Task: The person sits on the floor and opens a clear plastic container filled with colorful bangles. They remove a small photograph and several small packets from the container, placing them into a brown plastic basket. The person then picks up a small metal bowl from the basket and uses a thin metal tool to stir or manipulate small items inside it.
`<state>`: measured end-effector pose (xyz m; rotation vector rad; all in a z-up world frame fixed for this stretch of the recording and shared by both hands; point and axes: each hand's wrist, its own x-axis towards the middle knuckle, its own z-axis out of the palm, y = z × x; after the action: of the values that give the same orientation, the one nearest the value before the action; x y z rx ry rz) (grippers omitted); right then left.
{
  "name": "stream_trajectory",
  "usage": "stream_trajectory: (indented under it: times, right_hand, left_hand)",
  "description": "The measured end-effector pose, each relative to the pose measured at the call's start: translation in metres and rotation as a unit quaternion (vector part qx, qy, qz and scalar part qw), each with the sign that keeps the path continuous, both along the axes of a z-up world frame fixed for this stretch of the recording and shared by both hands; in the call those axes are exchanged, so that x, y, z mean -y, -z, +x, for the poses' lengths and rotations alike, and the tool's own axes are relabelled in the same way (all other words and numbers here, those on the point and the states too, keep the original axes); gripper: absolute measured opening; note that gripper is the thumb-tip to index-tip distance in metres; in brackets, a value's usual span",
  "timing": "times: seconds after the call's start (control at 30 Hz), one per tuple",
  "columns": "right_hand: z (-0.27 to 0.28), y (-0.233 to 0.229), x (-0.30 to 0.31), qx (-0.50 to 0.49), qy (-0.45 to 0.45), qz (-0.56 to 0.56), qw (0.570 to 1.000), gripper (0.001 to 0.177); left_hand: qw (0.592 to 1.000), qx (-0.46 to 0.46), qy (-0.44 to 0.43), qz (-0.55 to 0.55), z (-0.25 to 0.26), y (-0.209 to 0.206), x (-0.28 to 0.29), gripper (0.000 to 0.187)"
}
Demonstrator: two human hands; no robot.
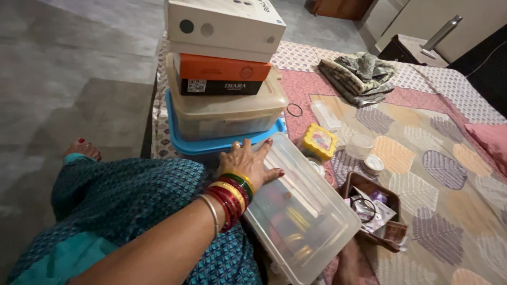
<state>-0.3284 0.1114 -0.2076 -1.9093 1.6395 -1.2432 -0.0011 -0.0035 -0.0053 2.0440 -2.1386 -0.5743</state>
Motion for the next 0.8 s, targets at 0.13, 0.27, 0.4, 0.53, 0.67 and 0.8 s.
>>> stream_trajectory:
  times: [0.13,0.27,0.4,0.53,0.67,0.8]
  right_hand:
    - [0.034,0.002,0.001,0.529,0.028,0.128,0.839,0.075]
    - [0.029,-0.051,0.033,0.619,0.036,0.207,0.756,0.077]
    - [0.024,-0.088,0.066,0.503,0.045,0.172,0.845,0.067]
    - [0.029,-0.12,0.079,0.424,0.098,0.201,0.878,0.066]
    - [0.024,-0.129,0.071,0.301,0.166,0.28,0.896,0.067]
    - [-0.005,-0.06,0.054,0.072,0.141,0.111,0.981,0.074]
  left_hand:
    - [1.0,0.004,0.0,0.006,0.001,0.004,0.002,0.083]
    - [0.999,-0.021,-0.009,0.032,-0.001,0.01,0.005,0.08]
    - [0.999,-0.044,-0.012,0.013,0.0,0.019,0.004,0.076]
    - [0.996,-0.084,-0.017,0.006,0.005,0.024,0.0,0.072]
    - [0.993,-0.113,-0.03,-0.009,0.014,0.034,-0.005,0.067]
    - [0.992,-0.118,-0.02,-0.042,0.014,0.049,-0.005,0.063]
